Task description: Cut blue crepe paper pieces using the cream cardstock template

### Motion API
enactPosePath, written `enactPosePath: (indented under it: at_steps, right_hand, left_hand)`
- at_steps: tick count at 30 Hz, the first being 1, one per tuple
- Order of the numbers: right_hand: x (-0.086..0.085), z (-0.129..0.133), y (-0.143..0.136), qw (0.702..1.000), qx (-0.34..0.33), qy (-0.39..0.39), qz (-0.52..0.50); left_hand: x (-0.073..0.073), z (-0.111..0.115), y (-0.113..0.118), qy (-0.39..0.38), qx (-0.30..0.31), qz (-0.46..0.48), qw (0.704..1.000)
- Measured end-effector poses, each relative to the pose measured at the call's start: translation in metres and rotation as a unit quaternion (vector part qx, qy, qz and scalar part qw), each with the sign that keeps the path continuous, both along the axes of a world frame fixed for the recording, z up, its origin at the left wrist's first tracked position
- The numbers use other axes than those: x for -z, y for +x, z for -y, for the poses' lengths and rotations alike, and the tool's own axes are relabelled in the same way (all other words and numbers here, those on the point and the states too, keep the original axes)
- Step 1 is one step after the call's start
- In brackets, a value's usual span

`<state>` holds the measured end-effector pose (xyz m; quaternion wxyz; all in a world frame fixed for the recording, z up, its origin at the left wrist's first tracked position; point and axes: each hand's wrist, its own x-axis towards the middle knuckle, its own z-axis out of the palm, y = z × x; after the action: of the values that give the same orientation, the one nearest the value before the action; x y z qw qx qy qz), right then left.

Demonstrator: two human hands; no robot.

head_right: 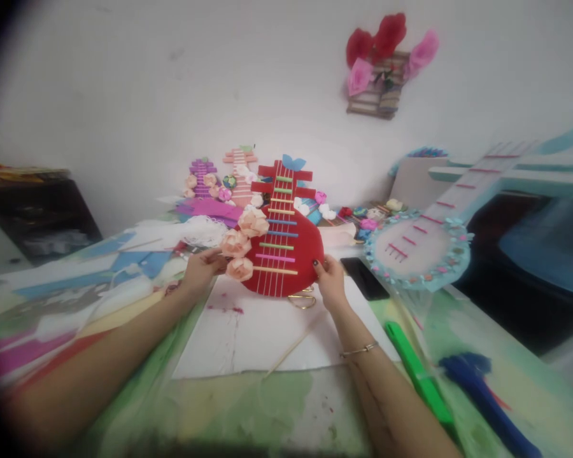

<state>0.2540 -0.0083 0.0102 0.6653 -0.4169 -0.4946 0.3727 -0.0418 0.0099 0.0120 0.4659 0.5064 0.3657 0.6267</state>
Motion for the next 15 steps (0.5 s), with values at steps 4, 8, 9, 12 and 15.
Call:
enactPosePath:
  at_steps: [4, 8, 9, 12, 15]
  right_hand:
    - [0.008, -0.003, -0.004, 1.000, 0.027, 0.002, -0.016]
    - [0.014, -0.006, -0.004, 0.999, 0.049, 0.002, -0.021]
    - [0.015, -0.007, -0.003, 0.998, 0.052, 0.001, -0.022]
    - [0.018, -0.008, -0.002, 0.998, 0.056, 0.000, -0.021]
    - [0.021, -0.010, -0.001, 0.998, 0.058, -0.001, -0.018]
  left_hand:
    - [0.000, 0.004, 0.004, 0.026, -0.025, 0.007, 0.999]
    - [-0.002, 0.013, 0.011, 0.038, -0.008, -0.003, 0.999]
    - [-0.003, 0.014, 0.012, 0.040, -0.003, -0.006, 0.999]
    - [-0.004, 0.017, 0.012, 0.046, 0.024, -0.013, 0.999]
    - [-0.002, 0.017, 0.010, 0.059, 0.059, -0.021, 0.996]
